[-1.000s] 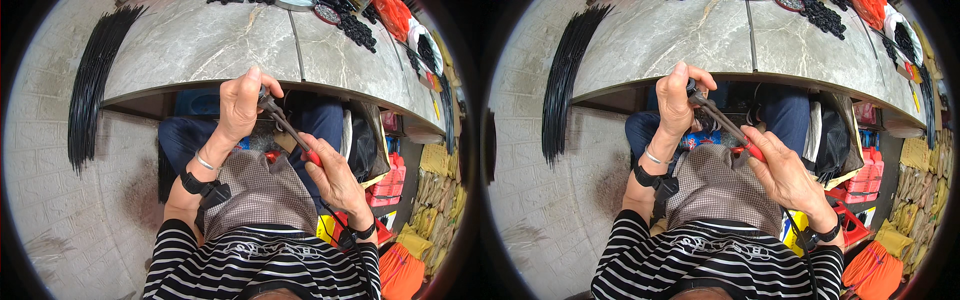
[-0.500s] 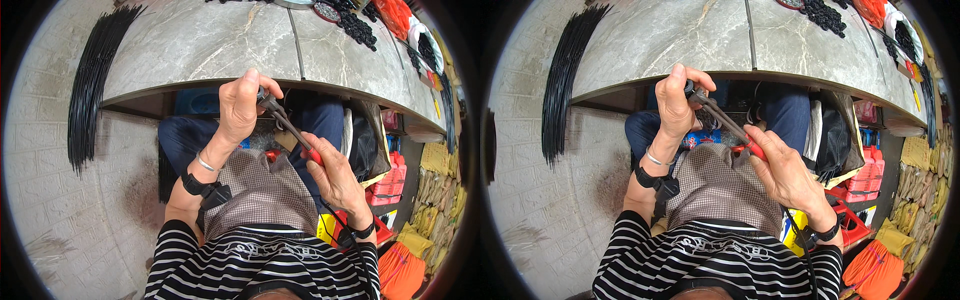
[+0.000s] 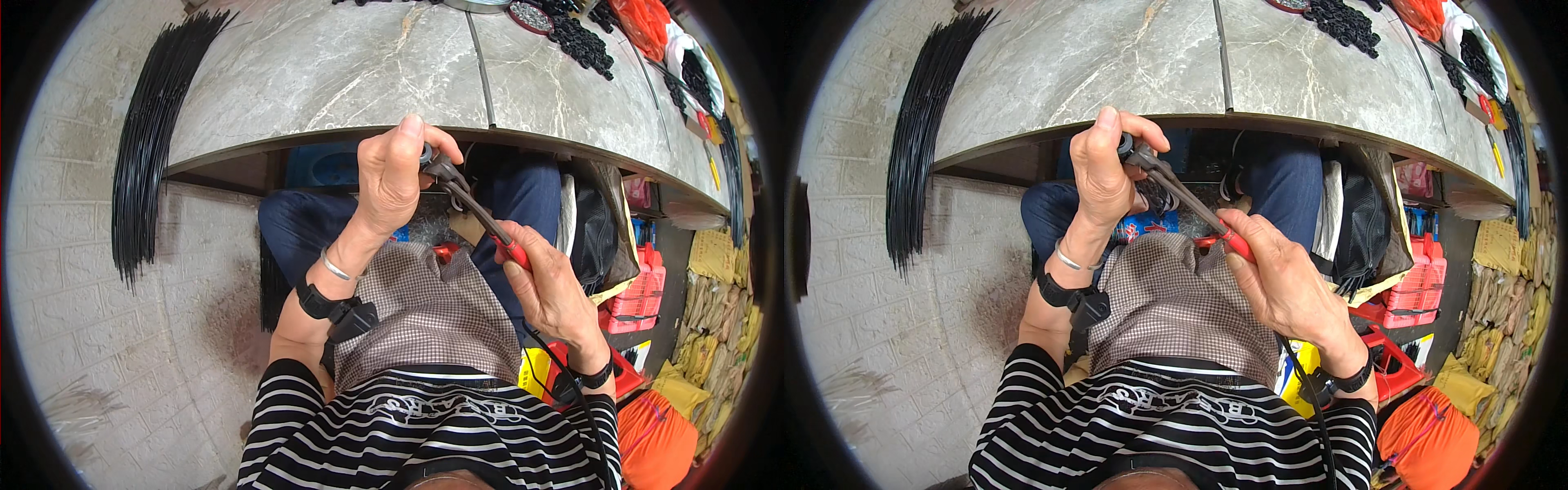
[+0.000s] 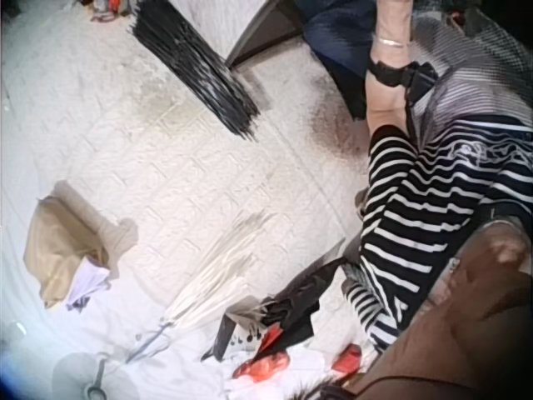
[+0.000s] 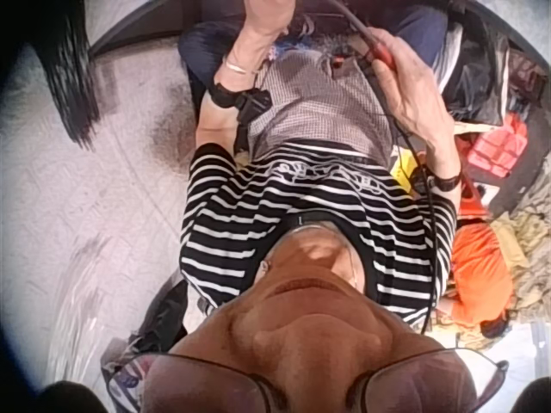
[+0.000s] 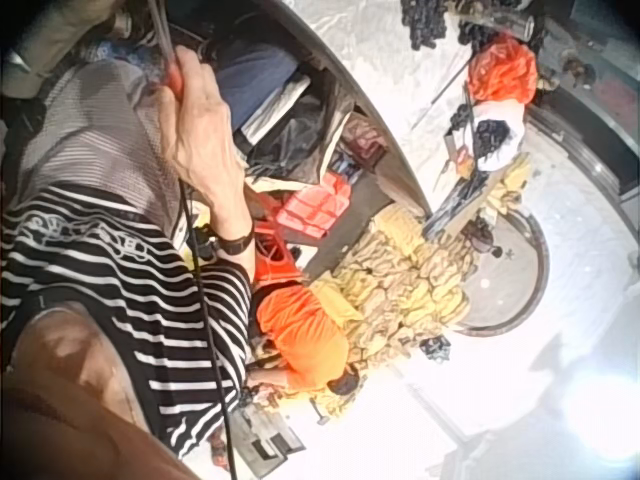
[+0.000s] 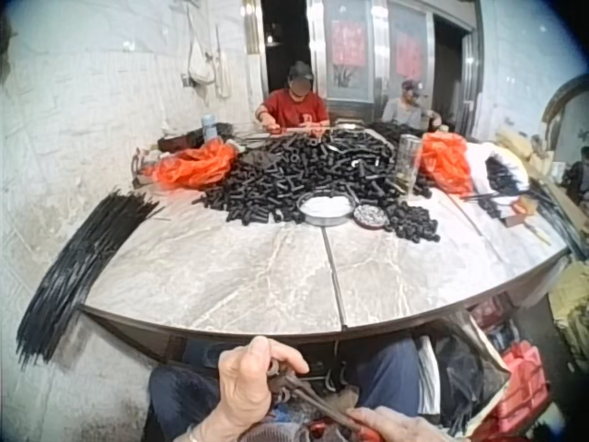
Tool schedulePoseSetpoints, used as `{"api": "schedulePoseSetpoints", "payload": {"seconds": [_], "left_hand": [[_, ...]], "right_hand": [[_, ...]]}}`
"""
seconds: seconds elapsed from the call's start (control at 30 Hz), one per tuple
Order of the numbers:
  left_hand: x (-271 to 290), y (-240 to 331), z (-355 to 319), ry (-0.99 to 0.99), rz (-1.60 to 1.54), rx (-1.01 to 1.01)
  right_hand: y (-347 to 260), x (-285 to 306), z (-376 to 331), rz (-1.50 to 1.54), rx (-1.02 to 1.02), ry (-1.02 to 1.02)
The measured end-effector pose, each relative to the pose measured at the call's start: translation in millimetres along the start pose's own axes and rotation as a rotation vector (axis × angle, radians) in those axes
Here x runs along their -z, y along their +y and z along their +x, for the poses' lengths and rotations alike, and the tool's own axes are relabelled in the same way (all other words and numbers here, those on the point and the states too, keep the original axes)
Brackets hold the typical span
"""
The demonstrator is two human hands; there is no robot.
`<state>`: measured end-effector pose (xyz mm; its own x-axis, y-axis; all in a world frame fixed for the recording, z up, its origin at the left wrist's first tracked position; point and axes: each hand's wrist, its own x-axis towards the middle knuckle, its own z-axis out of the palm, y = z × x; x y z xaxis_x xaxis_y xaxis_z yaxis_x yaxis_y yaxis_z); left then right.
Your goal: Assemble small plastic components and long rods, possibly for umbrellas, using pliers and manual dexterity.
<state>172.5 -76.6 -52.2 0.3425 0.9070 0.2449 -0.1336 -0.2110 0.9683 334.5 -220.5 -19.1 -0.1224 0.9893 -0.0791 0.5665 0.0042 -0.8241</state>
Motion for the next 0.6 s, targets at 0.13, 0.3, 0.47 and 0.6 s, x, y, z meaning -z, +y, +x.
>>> {"api": "schedulePoseSetpoints", "payload": {"seconds": [0.13,0.3,0.47,0.6], "left_hand": [[-1,0,0,-0.008,0.015,-0.024],[-6,-4,3,-0.006,-0.034,-0.008],[13,-21,17,-0.109,-0.247,-0.048],[23,-21,26,-0.241,-0.386,-0.034]], "right_hand": [[7,-6,-1,-0.123,0.004,0.056],[11,-3,1,-0.090,-0.108,0.002],[9,12,0,0.713,-0.410,-0.236],[16,30,6,-0.010,-0.136,-0.123]]}}
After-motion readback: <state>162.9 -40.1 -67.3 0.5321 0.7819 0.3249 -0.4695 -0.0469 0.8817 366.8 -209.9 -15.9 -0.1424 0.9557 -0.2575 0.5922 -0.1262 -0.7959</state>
